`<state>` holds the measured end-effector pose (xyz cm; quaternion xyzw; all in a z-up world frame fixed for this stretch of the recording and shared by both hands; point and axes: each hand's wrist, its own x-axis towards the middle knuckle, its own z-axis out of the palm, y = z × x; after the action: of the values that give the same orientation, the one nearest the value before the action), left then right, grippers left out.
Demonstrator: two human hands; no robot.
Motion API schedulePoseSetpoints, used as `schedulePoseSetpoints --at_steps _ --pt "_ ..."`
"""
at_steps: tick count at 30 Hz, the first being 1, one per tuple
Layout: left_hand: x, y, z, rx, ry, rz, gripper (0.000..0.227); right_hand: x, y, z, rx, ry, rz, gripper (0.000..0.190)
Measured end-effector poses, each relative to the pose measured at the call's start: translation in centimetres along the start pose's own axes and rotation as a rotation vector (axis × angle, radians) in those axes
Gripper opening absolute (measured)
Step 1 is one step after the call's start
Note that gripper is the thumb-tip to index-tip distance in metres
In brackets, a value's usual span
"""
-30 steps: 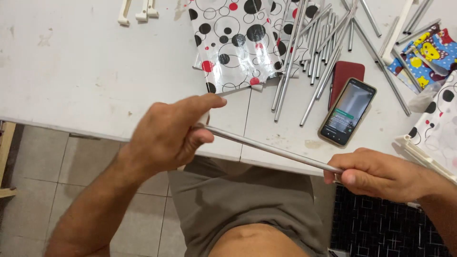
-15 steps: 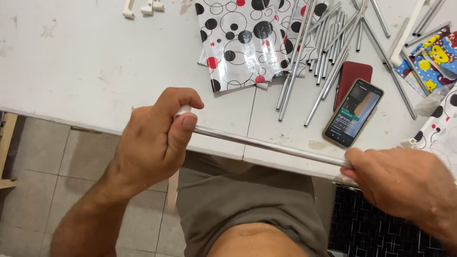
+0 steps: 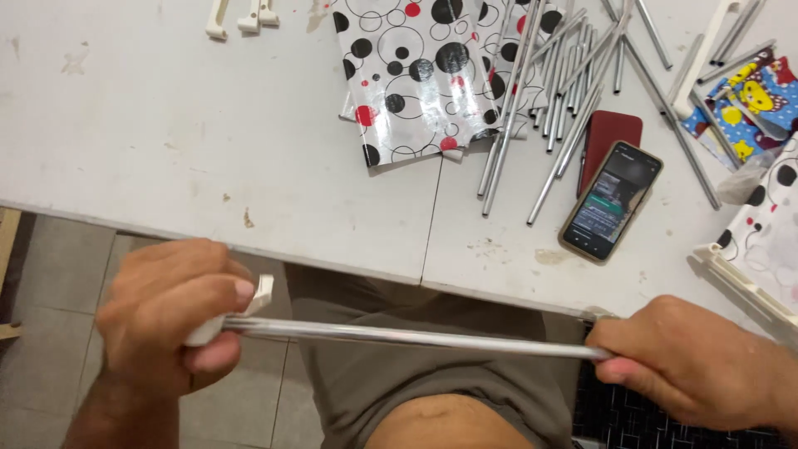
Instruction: Assembling a multi-tier fabric and metal rod storage rack by connecting components.
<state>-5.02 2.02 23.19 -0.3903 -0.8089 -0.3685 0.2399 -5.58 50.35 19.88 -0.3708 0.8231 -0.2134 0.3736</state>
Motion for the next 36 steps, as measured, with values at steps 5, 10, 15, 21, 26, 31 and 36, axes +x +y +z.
schedulePoseSetpoints --at_steps 5,10,15,21,26,31,36 --pt "-3.3 -0.3 2.2 0.078 0.136 -0.212 0.046 0.6 -0.9 0.8 -0.847 0.455 0.155 0.039" --pt "-5.7 -0.2 5.6 -0.204 0.097 -0.768 0.047 2.7 -0.8 -1.9 -1.296 0.795 -0.233 0.044" --pt "-9.5 -1.9 5.4 -0.199 0.252 -0.861 0.039 2.8 1.1 -2.1 -1.292 0.875 -0.347 0.04" --pt "-15.4 -4.2 0.5 -0.118 0.753 -0.822 0.054 0.8 6.3 -2.2 0.104 1.003 0.488 0.026" --pt "-16.0 -3.1 9.6 -0.973 0.688 -0.851 0.041 6.9 6.4 -4.0 0.379 0.98 0.562 0.037" --pt "-11.9 1.5 19.5 -1.415 0.557 -0.908 0.056 14.8 4.9 -5.4 0.529 1.026 0.637 0.057" --pt "-14.6 7.2 21.0 -1.675 0.378 -1.064 0.058 17.5 8.4 -4.5 0.273 0.942 0.632 0.056"
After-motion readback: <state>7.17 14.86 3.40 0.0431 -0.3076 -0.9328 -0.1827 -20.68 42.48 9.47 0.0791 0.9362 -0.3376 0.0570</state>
